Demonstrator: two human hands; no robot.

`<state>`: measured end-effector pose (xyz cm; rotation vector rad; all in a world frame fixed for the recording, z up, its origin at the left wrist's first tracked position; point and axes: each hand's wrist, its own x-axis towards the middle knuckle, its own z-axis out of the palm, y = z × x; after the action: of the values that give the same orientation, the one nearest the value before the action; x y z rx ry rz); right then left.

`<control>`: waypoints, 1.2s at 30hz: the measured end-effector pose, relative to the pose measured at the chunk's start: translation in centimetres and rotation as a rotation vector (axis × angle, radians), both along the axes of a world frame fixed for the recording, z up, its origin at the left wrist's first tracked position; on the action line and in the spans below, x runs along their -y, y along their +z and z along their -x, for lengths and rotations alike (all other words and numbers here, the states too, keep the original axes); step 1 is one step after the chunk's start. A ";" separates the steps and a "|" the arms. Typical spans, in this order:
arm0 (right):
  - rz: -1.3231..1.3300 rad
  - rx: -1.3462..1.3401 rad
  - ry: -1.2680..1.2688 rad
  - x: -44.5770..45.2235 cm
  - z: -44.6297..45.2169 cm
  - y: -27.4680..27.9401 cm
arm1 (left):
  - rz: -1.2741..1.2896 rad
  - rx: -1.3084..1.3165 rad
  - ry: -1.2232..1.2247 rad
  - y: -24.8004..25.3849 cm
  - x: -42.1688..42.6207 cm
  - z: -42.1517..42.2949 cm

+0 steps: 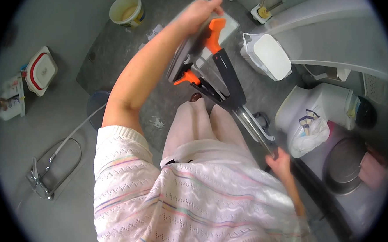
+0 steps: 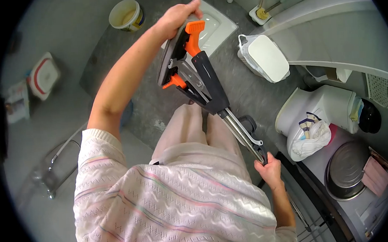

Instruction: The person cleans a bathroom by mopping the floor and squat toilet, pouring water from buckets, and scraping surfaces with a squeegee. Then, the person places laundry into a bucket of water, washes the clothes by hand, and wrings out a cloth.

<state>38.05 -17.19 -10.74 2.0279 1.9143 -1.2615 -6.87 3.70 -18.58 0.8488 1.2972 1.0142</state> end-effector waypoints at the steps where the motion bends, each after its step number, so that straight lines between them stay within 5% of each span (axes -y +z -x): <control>1: 0.008 -0.025 -0.021 0.0 0.0 0.1 | 0.023 0.214 -0.018 0.6 0.1 0.6; 3: 0.044 -0.065 -0.037 0.2 -0.3 0.3 | 0.002 0.553 -0.085 -1.0 0.2 2.8; 6: 0.095 -0.119 -0.066 0.4 -0.9 0.2 | 0.155 0.254 -0.149 -2.1 3.0 3.6; 10: 0.255 -0.191 -0.142 0.6 -1.8 -0.3 | 0.086 0.474 -0.114 -1.5 5.3 2.1; 13: 0.469 -0.175 -0.229 -0.1 -1.0 0.9 | 0.130 0.290 0.017 -1.6 5.0 0.9; 23: 0.724 -0.287 -0.287 -0.2 -0.7 2.1 | 0.319 0.038 -0.099 -3.8 4.5 1.5; 26: 0.827 -0.331 -0.384 0.7 -0.5 1.2 | 0.402 -0.233 -0.103 -5.6 6.3 4.7; 30: 0.942 -0.402 -0.656 2.0 -0.7 -0.4 | 0.481 -0.185 0.011 -8.9 10.3 6.9; 36: 1.062 -0.548 -0.694 4.8 -2.5 -4.7 | 0.645 -0.293 -0.043 -15.4 16.5 5.1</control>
<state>40.55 -22.00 -15.40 1.7690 0.2368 -2.4242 -11.93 -12.79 -34.01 0.5273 1.7133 0.3899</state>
